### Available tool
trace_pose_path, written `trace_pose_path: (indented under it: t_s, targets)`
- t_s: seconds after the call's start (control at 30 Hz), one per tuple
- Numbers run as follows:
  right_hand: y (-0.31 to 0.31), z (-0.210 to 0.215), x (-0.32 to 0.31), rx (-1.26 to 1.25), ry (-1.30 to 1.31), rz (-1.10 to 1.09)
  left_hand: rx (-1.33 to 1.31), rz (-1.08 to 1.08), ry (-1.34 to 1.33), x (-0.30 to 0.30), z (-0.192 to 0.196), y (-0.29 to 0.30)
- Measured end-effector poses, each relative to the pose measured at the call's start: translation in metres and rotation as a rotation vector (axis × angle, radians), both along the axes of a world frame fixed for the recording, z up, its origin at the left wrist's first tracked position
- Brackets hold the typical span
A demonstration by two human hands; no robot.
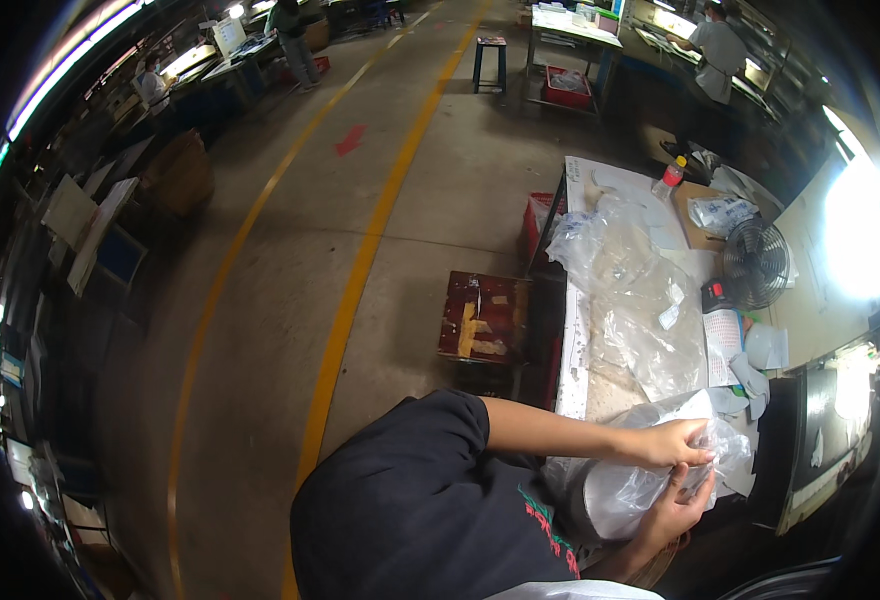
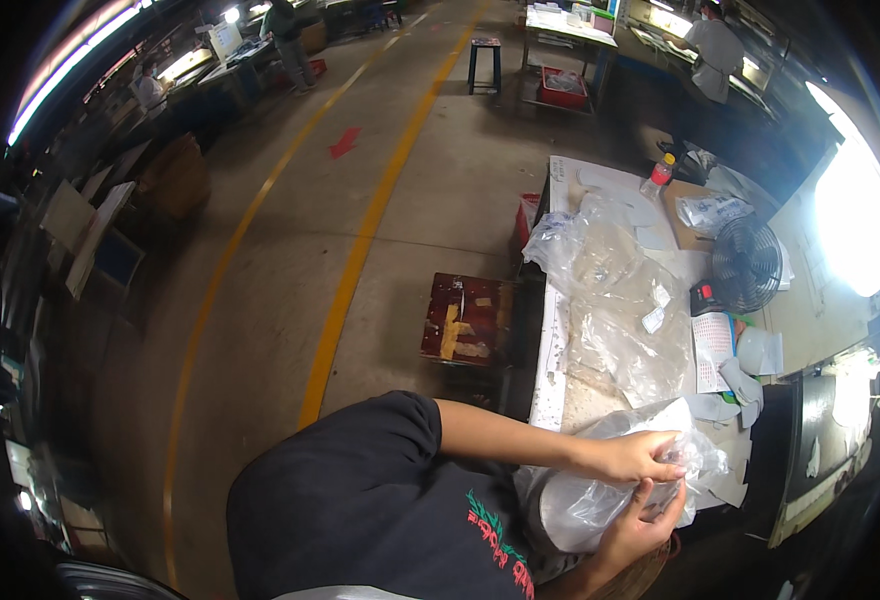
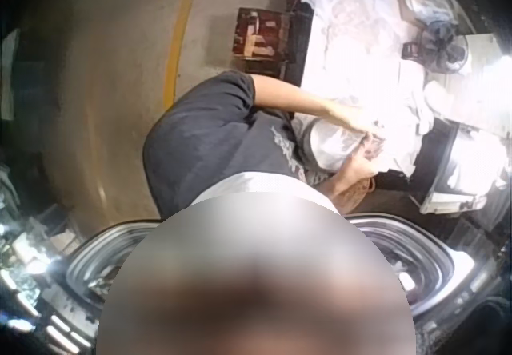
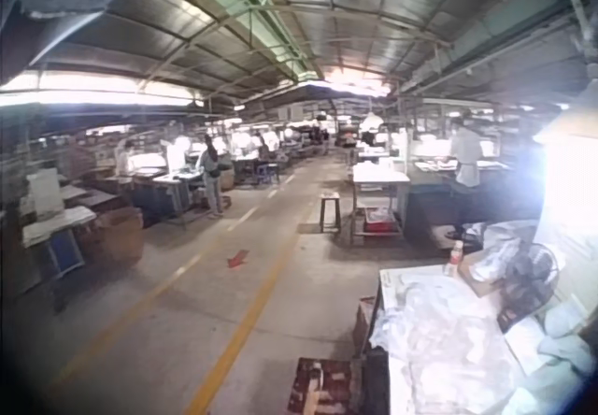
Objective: The person places white plastic parts into a clear plastic bag, ties the bag shut, and places it into a red crate. They then move to another table, pick up a stack of similar parts, and write on a piece of paper with a pen.
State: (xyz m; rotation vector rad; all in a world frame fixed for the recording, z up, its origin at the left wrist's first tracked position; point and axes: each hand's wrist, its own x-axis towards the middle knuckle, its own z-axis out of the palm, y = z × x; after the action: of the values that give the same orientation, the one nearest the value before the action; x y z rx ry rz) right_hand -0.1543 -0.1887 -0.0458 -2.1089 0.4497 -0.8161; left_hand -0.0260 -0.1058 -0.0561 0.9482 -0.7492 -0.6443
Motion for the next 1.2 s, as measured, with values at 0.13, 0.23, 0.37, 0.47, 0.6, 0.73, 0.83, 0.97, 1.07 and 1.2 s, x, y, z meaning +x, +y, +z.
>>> trace_pose_path:
  t_s: [0.13,0.23,0.37,0.47,0.6,0.73,0.83,0.97,1.07,1.2]
  targets:
    - [-0.006,0.0,-0.004,0.053,0.061,0.001,0.007,-0.103,-0.128,0.009,-0.011,0.003]
    - [-0.015,-0.003,-0.004,0.16,-0.056,0.005,0.05,0.127,-0.454,0.012,-0.019,0.01]
    - [-0.025,-0.005,-0.003,0.491,-0.34,0.113,-0.001,0.286,-0.663,0.012,-0.022,0.009]
    - [-0.029,-0.007,-0.004,0.667,-0.341,0.017,-0.037,0.193,-0.63,0.008,-0.019,0.009]
    - [-0.035,-0.017,0.0,0.443,-0.259,-0.08,-0.259,0.114,-0.428,0.005,-0.011,0.01]
    - [-0.039,-0.037,0.014,0.147,-0.107,-0.075,0.0,-0.036,-0.621,0.021,-0.011,0.018]
    - [-0.041,-0.04,0.015,0.273,-0.147,0.011,0.059,0.017,-0.778,0.026,-0.014,0.02]
    - [-0.04,-0.036,0.011,0.355,-0.179,0.138,0.11,0.115,-0.86,0.024,-0.019,0.013]
    - [-0.035,-0.039,0.012,0.146,-0.139,0.005,0.132,0.085,-0.9,0.026,-0.022,0.007]
    - [-0.039,-0.04,0.013,0.225,-0.061,-0.004,0.073,0.091,-0.916,0.028,-0.021,0.005]
